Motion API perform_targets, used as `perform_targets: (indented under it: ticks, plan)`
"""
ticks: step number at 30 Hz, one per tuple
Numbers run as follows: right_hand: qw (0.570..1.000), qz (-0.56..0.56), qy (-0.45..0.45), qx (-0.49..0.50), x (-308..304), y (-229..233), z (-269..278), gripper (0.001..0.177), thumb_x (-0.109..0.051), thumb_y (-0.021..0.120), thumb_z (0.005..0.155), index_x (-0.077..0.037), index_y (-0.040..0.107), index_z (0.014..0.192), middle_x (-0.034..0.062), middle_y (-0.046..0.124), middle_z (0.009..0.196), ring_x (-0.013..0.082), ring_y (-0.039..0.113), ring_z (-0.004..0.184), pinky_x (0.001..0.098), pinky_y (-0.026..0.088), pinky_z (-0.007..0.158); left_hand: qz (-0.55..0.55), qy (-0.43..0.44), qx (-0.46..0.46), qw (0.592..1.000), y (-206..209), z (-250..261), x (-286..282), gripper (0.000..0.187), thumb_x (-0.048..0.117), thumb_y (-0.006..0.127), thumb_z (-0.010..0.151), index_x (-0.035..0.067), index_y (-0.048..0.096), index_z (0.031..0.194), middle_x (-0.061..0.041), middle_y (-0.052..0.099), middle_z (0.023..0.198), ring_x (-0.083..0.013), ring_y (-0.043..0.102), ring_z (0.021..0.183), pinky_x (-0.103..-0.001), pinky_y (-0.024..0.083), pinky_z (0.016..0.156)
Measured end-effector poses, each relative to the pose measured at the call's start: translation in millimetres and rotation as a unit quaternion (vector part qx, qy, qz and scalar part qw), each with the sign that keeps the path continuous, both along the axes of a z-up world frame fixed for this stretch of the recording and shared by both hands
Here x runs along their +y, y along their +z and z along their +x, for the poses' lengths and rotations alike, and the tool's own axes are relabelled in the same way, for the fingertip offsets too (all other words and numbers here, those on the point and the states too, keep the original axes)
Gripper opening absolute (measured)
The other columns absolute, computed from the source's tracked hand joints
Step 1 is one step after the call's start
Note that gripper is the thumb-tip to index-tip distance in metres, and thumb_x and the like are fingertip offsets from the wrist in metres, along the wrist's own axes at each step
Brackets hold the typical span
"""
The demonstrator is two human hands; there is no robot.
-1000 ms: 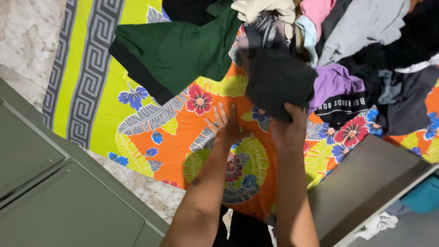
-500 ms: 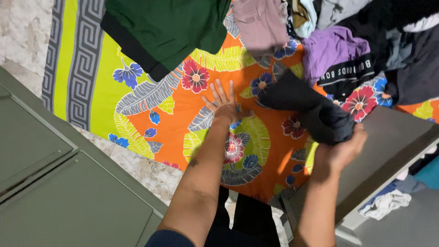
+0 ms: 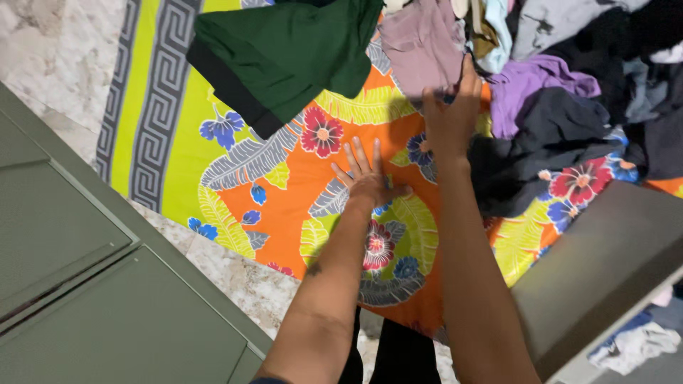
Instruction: The person folds several pairs of underwear and places them into a storage bin.
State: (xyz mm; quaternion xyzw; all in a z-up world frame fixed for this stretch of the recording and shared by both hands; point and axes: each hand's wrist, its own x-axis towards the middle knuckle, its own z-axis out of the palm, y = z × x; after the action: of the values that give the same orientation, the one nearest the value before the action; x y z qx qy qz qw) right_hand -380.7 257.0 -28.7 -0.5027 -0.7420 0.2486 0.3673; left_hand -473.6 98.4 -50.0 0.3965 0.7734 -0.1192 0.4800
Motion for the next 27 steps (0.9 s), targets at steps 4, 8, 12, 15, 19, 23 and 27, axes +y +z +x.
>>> perform_targets:
  ticks: [4,8,12,15,19,23,27]
  plan:
    - [0.977,-0.193,-0.073,0.047,2,-13,-7,0.018,-0.014,0.073,0.097,-0.004,0.069,0.111,0.0089,0.066,0.1,0.0301,0.061,0.09,0.0411,0.051,0.084,0.002,-0.005,-0.018,1.0,-10,-5,-3,0.148,0.083,0.074,0.063,0.022,-0.016,0.163,-0.022,-0.033,0.165,-0.0413,-0.035,0.15,-0.077,-0.016,0.112]
    - [0.993,-0.024,0.118,0.02,-48,17,23,0.013,-0.001,0.074,0.091,-0.004,0.066,0.101,0.0118,0.064,0.104,0.0327,0.06,0.104,0.0443,0.047,0.094,0.001,-0.006,-0.021,1.0,-11,-5,0,0.15,0.084,0.075,0.063,0.02,-0.017,0.163,-0.023,-0.033,0.165,-0.0411,-0.035,0.151,-0.077,-0.015,0.111]
    - [0.97,-0.09,0.213,-0.081,-110,55,53,0.017,-0.008,0.079,0.084,-0.011,0.072,0.099,0.0097,0.065,0.108,0.0337,0.057,0.111,0.0452,0.043,0.101,0.007,-0.03,-0.027,0.999,-12,-5,-6,0.138,0.084,0.07,0.069,0.023,-0.011,0.164,-0.022,-0.03,0.166,-0.047,-0.034,0.15,-0.082,-0.013,0.11]
    - [0.978,-0.14,0.138,-0.073,-132,61,79,0.02,-0.007,0.077,0.08,-0.009,0.069,0.099,0.0166,0.059,0.126,0.0375,0.05,0.121,0.0446,0.042,0.105,0.02,-0.044,0.001,0.999,-34,-2,-14,0.127,0.07,0.071,0.076,0.025,-0.007,0.165,-0.021,-0.027,0.168,-0.047,-0.03,0.151,-0.081,-0.01,0.108]
    - [0.983,-0.145,0.095,-0.054,-128,56,87,0.015,-0.006,0.074,0.092,-0.006,0.067,0.105,0.0133,0.062,0.124,0.0335,0.057,0.118,0.0422,0.046,0.103,0.329,-0.041,0.241,0.912,-50,4,-38,0.095,0.045,0.068,0.089,0.023,0.013,0.164,-0.016,-0.001,0.171,-0.0359,-0.004,0.158,-0.075,0.002,0.116]
    - [0.939,-0.306,0.057,0.144,-62,18,33,0.018,-0.012,0.068,0.099,-0.006,0.067,0.116,0.0031,0.067,0.108,0.0178,0.064,0.094,0.0334,0.052,0.083,0.44,0.076,0.04,0.894,-13,-51,-61,0.068,0.011,0.057,0.086,0.017,0.042,0.153,-0.012,0.047,0.159,-0.0266,0.038,0.151,-0.053,0.028,0.12]
    - [0.641,-0.538,0.021,0.547,35,-26,-61,0.054,-0.016,0.07,0.094,-0.01,0.049,0.143,0.0062,0.073,0.124,0.0204,0.073,0.111,0.0343,0.06,0.098,0.413,0.446,-0.19,0.771,-18,-73,10,0.028,0.02,0.051,0.108,-0.002,0.056,0.125,-0.023,0.056,0.107,-0.0337,0.046,0.098,-0.05,0.035,0.092]
